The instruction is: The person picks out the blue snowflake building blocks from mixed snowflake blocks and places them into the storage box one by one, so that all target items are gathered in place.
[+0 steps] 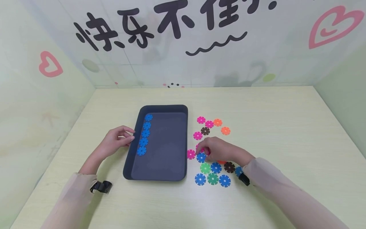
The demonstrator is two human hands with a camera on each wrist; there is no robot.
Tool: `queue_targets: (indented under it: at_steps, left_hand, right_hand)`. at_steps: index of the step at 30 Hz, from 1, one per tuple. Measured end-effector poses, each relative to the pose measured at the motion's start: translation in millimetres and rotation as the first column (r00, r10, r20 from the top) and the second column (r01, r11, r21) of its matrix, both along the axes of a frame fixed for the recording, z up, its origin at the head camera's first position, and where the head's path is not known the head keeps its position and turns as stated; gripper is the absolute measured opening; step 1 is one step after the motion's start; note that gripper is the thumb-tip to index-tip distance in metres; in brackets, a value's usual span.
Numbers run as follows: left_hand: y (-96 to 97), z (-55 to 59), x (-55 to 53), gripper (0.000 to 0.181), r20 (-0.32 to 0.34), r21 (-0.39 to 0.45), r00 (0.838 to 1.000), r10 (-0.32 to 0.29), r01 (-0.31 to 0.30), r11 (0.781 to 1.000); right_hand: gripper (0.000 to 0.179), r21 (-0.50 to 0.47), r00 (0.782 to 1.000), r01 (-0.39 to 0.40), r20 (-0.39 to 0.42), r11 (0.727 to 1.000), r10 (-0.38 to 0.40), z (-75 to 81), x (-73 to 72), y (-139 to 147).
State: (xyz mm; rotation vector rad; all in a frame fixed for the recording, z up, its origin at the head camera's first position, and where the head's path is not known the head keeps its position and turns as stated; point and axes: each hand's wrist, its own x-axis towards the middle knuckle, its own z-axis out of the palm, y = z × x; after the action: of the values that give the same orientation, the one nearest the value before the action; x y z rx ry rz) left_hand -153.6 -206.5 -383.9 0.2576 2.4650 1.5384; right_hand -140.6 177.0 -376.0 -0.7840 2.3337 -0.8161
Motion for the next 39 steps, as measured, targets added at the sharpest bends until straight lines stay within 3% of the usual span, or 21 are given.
queue_targets:
  at_steps: [10, 21, 39]
  left_hand:
    - [0.8, 0.6, -1.0, 0.024, -0.002, -0.011, 1.0, -0.001, 0.001, 1.0]
    - [1.2, 1.1, -1.3, 0.023, 0.007, -0.02, 1.0, 0.006, -0.006, 1.0]
    - [0.9, 1.5, 0.3, 0.024, 0.013, -0.018, 1.0, 0.011, -0.011, 1.0]
  right_hand:
    - [0.037, -0.003, 1.0, 0.009, 0.018, 1.0, -0.009, 0.6, -0.6, -1.4]
    - [0.038, 0.007, 0.998, 0.06, -0.034, 0.998, -0.06, 1.8, 3.6, -3.2]
    - [0.039, -0.027, 0.995, 0.042, -0.095, 0.999, -0.044, 1.4, 8.9, -4.1]
